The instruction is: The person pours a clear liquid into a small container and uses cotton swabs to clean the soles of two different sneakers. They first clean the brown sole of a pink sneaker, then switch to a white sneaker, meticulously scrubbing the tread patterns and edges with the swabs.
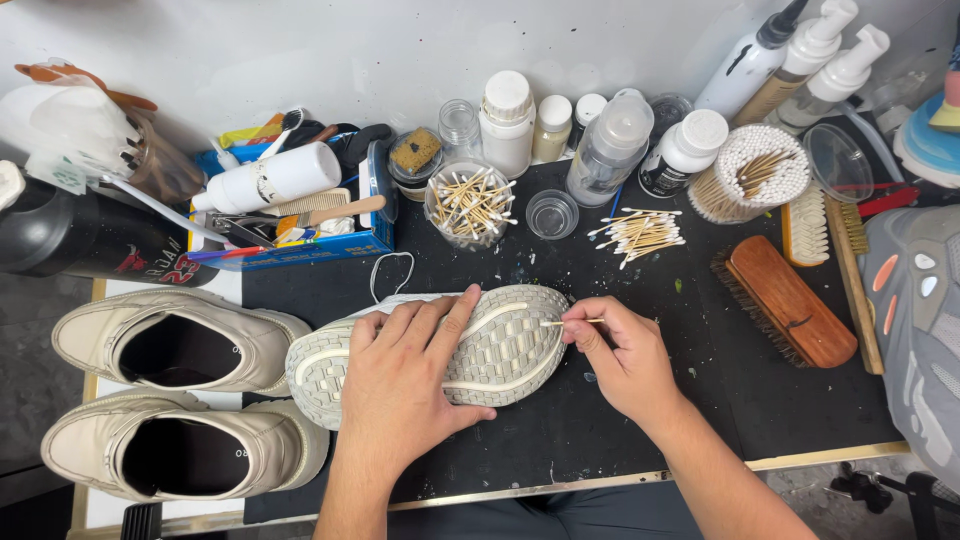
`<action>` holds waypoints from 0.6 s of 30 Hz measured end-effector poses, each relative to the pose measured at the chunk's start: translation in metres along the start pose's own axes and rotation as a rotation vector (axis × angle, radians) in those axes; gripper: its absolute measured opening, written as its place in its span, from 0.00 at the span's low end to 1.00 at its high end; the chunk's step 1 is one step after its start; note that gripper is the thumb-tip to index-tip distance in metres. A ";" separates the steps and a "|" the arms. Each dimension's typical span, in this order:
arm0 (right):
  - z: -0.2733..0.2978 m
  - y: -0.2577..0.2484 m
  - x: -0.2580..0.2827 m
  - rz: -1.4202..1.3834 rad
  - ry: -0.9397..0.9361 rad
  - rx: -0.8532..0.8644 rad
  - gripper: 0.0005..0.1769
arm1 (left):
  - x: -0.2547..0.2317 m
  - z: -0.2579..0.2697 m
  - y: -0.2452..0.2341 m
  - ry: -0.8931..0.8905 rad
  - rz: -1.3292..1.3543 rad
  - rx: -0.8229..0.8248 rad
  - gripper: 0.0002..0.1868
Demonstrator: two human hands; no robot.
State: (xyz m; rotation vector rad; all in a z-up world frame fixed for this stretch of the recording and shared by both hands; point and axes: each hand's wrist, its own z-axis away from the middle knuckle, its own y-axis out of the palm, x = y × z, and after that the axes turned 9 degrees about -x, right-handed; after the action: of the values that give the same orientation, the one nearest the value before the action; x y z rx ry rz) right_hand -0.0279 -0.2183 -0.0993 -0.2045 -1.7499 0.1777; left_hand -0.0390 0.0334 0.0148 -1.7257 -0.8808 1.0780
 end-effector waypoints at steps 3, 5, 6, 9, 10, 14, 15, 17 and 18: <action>-0.007 0.005 0.013 0.071 -0.090 -0.007 0.07 | -0.001 0.000 -0.001 -0.007 0.003 0.005 0.69; -0.012 0.008 0.021 0.132 -0.112 -0.003 0.06 | -0.001 0.001 -0.001 -0.011 0.001 0.004 0.69; -0.013 0.007 0.025 0.170 -0.158 0.003 0.07 | -0.001 0.001 -0.001 -0.011 0.000 0.004 0.69; -0.015 0.005 0.032 0.235 -0.248 0.017 0.07 | 0.000 0.001 -0.001 -0.003 0.008 -0.013 0.69; -0.015 0.006 0.033 0.223 -0.243 0.019 0.07 | 0.000 0.002 0.000 -0.003 0.011 -0.020 0.69; -0.015 0.007 0.031 0.216 -0.183 -0.003 0.06 | 0.000 0.002 -0.001 -0.003 0.018 -0.015 0.69; -0.014 0.008 0.031 0.204 -0.208 -0.009 0.06 | 0.000 0.001 -0.001 -0.006 0.019 -0.006 0.69; -0.012 0.013 0.029 0.181 -0.259 -0.020 0.07 | 0.001 0.001 -0.001 -0.009 0.019 0.003 0.69; -0.012 0.012 0.028 0.192 -0.252 -0.014 0.07 | 0.001 0.001 -0.001 -0.011 0.018 0.007 0.69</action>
State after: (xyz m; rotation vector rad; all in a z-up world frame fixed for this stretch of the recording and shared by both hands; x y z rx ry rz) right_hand -0.0208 -0.2000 -0.0726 -0.3745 -1.9816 0.3426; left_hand -0.0398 0.0348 0.0149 -1.7269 -0.8688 1.1024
